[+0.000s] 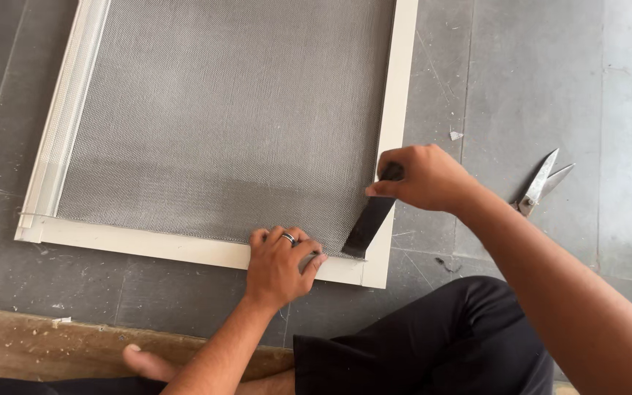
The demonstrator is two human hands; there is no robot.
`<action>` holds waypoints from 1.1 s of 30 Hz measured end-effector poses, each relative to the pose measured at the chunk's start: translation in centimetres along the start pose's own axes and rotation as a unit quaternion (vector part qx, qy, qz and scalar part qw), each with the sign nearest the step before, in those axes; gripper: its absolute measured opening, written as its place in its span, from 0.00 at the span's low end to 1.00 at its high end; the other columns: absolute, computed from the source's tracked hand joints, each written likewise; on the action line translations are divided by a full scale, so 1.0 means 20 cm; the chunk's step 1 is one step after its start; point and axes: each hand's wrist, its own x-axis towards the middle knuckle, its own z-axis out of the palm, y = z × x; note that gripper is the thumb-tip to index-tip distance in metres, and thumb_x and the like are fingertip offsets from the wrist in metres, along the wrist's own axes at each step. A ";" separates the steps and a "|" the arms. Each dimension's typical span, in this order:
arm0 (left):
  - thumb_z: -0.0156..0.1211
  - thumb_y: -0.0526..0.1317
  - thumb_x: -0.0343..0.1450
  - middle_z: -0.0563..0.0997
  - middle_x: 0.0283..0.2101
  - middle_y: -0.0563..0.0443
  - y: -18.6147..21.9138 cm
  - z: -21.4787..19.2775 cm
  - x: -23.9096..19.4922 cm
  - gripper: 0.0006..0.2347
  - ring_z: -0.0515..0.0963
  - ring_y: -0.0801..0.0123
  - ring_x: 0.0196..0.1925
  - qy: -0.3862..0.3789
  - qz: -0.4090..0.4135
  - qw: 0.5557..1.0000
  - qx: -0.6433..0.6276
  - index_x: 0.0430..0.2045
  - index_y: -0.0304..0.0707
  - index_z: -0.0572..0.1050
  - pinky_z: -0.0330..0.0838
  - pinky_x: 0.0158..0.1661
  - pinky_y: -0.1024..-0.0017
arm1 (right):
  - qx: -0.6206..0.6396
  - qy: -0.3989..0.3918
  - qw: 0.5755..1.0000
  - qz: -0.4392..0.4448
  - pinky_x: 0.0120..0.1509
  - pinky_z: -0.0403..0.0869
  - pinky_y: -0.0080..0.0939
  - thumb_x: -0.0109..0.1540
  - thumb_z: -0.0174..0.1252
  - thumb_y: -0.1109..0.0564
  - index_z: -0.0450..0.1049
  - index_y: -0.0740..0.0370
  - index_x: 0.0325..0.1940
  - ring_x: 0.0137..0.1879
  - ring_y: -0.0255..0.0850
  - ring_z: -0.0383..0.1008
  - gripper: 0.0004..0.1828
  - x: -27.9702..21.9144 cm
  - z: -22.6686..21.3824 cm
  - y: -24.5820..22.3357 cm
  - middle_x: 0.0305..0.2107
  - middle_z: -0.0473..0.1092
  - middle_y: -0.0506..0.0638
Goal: The person installs a mesh screen into a white window frame by trimming excess material with shears and pressing a spline into the frame groove using a flat tool. The person works on the floor, adjusting the frame and smoothing the spline along the edges.
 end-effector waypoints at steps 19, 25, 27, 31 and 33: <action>0.62 0.49 0.67 0.81 0.38 0.58 0.00 0.06 -0.03 0.09 0.75 0.63 0.41 0.005 0.036 0.998 0.060 0.31 0.48 0.81 0.63 0.45 0.57 | -0.190 -0.105 0.967 -0.131 0.40 0.76 0.53 0.59 0.62 0.33 0.81 0.52 0.42 0.38 0.48 0.79 0.23 0.02 0.05 -0.22 0.30 0.77 0.49; 0.58 0.48 0.69 0.80 0.37 0.53 0.01 0.03 0.00 0.09 0.75 0.61 0.40 0.002 0.030 0.999 0.041 0.33 0.47 0.79 0.64 0.44 0.56 | -0.063 -0.096 0.992 -0.043 0.45 0.77 0.50 0.56 0.65 0.36 0.80 0.55 0.44 0.39 0.46 0.82 0.23 0.02 0.02 -0.15 0.33 0.80 0.52; 0.56 0.45 0.70 0.80 0.39 0.52 0.01 0.03 0.00 0.08 0.75 0.61 0.41 0.036 0.037 0.998 0.042 0.35 0.46 0.78 0.65 0.45 0.57 | 0.014 -0.085 0.996 -0.023 0.45 0.78 0.49 0.53 0.69 0.37 0.82 0.56 0.40 0.37 0.46 0.82 0.23 0.18 0.08 0.02 0.30 0.80 0.53; 0.54 0.42 0.68 0.81 0.37 0.52 0.00 0.06 -0.03 0.10 0.76 0.60 0.40 0.048 0.019 0.997 0.052 0.39 0.43 0.76 0.65 0.44 0.57 | 0.017 -0.075 0.996 -0.043 0.45 0.76 0.48 0.52 0.70 0.34 0.81 0.58 0.37 0.37 0.46 0.81 0.26 0.40 0.20 0.14 0.29 0.79 0.53; 0.53 0.40 0.69 0.81 0.37 0.51 -0.02 0.09 -0.03 0.10 0.76 0.60 0.38 0.067 0.024 0.996 0.050 0.42 0.42 0.76 0.66 0.43 0.58 | -0.005 -0.090 0.995 -0.049 0.46 0.76 0.49 0.54 0.69 0.34 0.80 0.57 0.36 0.36 0.47 0.81 0.25 0.37 0.20 0.01 0.27 0.79 0.54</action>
